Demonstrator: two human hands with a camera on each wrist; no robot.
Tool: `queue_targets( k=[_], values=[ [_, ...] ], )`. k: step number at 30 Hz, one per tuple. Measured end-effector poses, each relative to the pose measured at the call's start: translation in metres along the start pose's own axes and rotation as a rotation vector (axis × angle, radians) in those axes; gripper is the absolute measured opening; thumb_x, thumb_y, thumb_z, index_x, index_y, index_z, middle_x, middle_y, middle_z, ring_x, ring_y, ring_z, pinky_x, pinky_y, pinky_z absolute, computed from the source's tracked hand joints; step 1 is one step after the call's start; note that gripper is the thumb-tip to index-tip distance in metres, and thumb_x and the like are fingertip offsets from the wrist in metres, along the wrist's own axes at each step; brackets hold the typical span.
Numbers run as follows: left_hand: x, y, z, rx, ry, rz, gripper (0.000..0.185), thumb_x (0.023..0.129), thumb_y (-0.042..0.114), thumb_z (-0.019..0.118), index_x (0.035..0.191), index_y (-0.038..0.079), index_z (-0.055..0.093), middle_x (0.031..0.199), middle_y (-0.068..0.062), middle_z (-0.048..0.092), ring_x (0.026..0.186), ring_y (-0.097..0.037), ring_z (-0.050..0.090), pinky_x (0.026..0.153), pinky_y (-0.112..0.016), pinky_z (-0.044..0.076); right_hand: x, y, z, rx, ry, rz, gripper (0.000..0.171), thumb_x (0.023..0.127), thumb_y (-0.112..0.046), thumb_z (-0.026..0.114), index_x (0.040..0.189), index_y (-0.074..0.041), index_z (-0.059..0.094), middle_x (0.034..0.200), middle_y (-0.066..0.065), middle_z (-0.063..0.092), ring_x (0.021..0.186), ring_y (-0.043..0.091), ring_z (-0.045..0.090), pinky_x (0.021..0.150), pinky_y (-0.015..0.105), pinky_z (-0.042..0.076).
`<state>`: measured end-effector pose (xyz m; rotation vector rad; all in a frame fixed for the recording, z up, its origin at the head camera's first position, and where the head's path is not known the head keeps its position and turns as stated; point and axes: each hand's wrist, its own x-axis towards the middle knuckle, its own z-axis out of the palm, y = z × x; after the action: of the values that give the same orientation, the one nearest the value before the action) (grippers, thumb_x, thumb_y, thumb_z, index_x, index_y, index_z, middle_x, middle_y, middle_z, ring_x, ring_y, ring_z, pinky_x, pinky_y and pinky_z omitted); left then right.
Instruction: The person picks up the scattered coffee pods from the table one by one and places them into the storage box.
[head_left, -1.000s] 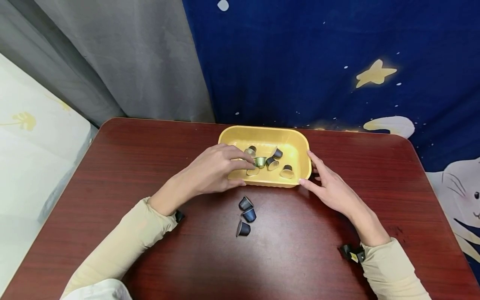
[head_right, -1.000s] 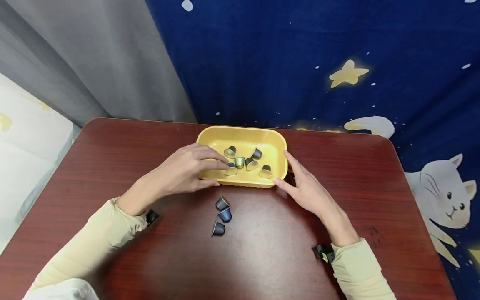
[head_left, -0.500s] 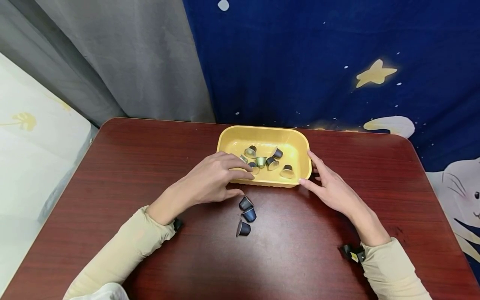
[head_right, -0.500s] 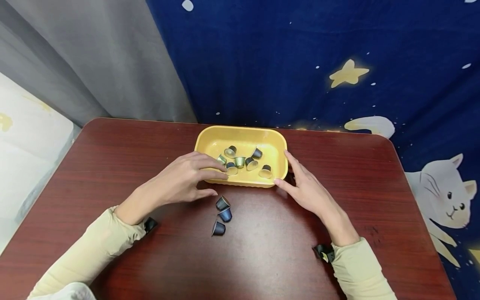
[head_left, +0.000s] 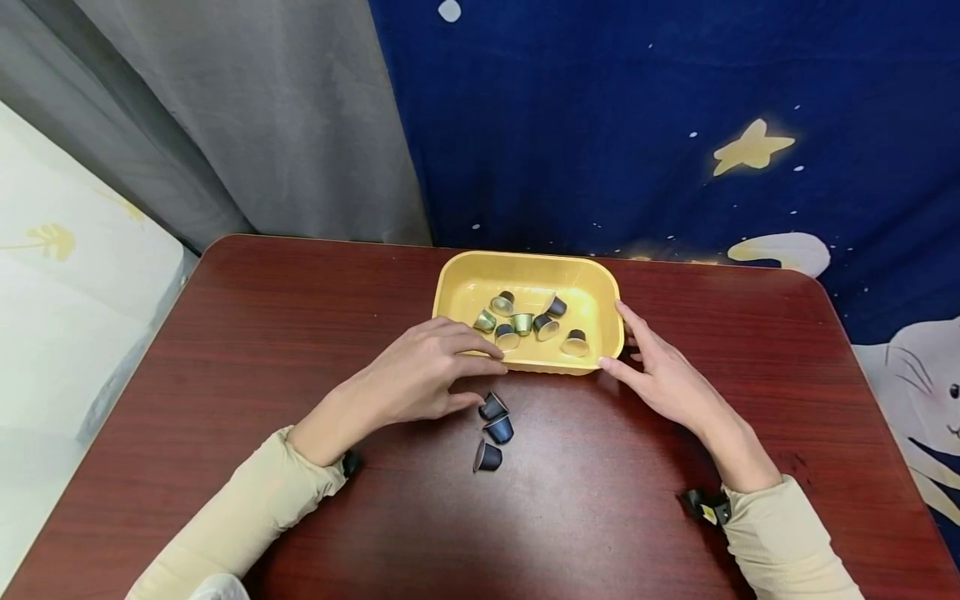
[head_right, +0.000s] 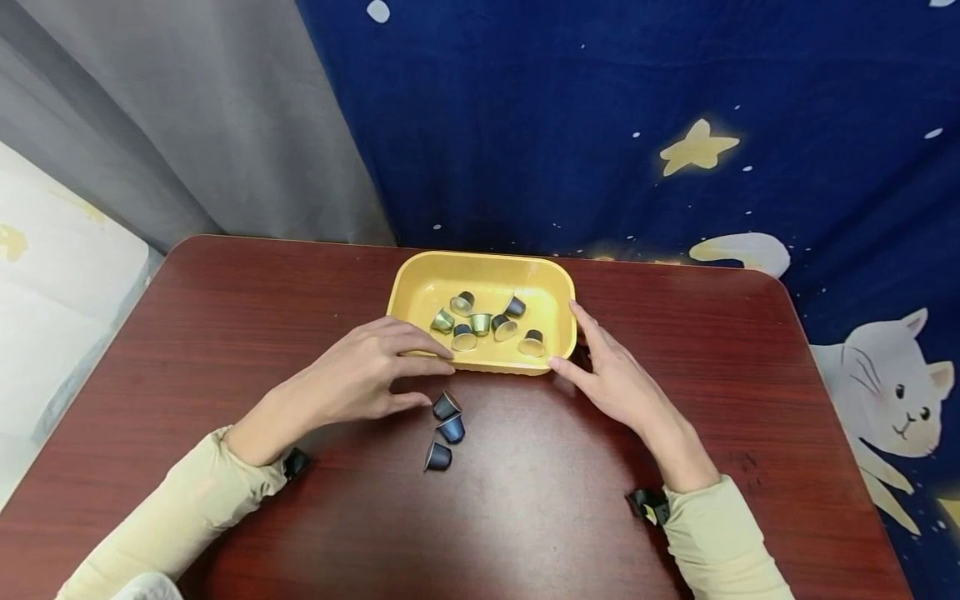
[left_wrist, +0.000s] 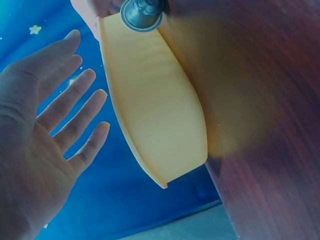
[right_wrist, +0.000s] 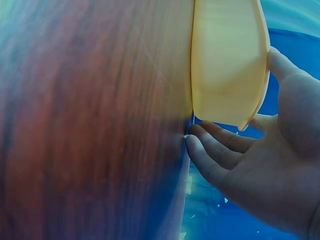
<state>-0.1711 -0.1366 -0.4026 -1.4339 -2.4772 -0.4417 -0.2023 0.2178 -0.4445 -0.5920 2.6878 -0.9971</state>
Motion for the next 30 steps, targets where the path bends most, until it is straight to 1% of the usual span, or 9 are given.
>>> queue_targets(
  k=[10, 13, 17, 21, 26, 30],
  values=[
    [-0.004, 0.009, 0.005, -0.033, -0.013, -0.020, 0.042, 0.078, 0.029, 0.085, 0.118, 0.020, 0.075, 0.121, 0.006, 0.067, 0.116, -0.014, 0.057, 0.099, -0.034, 0.043, 0.000, 0.000, 0.001, 0.006, 0.009, -0.014, 0.084, 0.098, -0.041, 0.062, 0.161, -0.022, 0.010, 0.140, 0.016, 0.050, 0.121, 0.033, 0.056, 0.097, 0.054, 0.047],
    [-0.005, 0.012, 0.006, -0.035, -0.010, -0.015, 0.043, 0.078, 0.029, 0.084, 0.119, 0.019, 0.074, 0.121, 0.005, 0.067, 0.116, -0.014, 0.058, 0.099, -0.034, 0.044, 0.000, 0.000, 0.001, 0.006, 0.012, -0.017, 0.084, 0.098, -0.040, 0.062, 0.161, -0.022, 0.011, 0.140, 0.016, 0.050, 0.120, 0.033, 0.056, 0.097, 0.054, 0.047],
    [-0.007, 0.016, 0.008, -0.035, -0.014, -0.011, 0.045, 0.078, 0.029, 0.084, 0.121, 0.019, 0.073, 0.123, 0.006, 0.067, 0.115, -0.013, 0.058, 0.098, -0.033, 0.046, -0.001, 0.000, 0.000, 0.006, 0.008, -0.012, 0.084, 0.098, -0.041, 0.062, 0.161, -0.022, 0.010, 0.140, 0.016, 0.049, 0.121, 0.033, 0.056, 0.098, 0.054, 0.047],
    [-0.009, 0.019, 0.009, -0.046, -0.015, -0.020, 0.047, 0.079, 0.029, 0.084, 0.123, 0.019, 0.072, 0.125, 0.007, 0.067, 0.114, -0.011, 0.059, 0.097, -0.034, 0.048, -0.001, -0.001, 0.000, 0.006, 0.001, -0.001, 0.084, 0.098, -0.042, 0.061, 0.161, -0.022, 0.010, 0.141, 0.015, 0.049, 0.121, 0.033, 0.056, 0.098, 0.054, 0.047],
    [-0.012, 0.021, 0.011, -0.039, -0.043, -0.029, 0.048, 0.081, 0.032, 0.082, 0.125, 0.019, 0.071, 0.128, 0.005, 0.066, 0.118, -0.011, 0.060, 0.097, -0.035, 0.050, -0.001, -0.001, 0.000, 0.009, 0.001, 0.003, 0.084, 0.098, -0.043, 0.061, 0.161, -0.023, 0.010, 0.141, 0.015, 0.049, 0.122, 0.032, 0.055, 0.098, 0.054, 0.047],
    [-0.013, 0.022, 0.012, -0.034, -0.061, -0.043, 0.048, 0.081, 0.033, 0.082, 0.126, 0.018, 0.071, 0.127, 0.004, 0.067, 0.118, -0.009, 0.061, 0.093, -0.034, 0.052, -0.001, -0.001, 0.000, 0.009, 0.003, 0.001, 0.084, 0.098, -0.043, 0.061, 0.161, -0.023, 0.010, 0.141, 0.015, 0.049, 0.122, 0.032, 0.055, 0.098, 0.054, 0.047]
  ],
)
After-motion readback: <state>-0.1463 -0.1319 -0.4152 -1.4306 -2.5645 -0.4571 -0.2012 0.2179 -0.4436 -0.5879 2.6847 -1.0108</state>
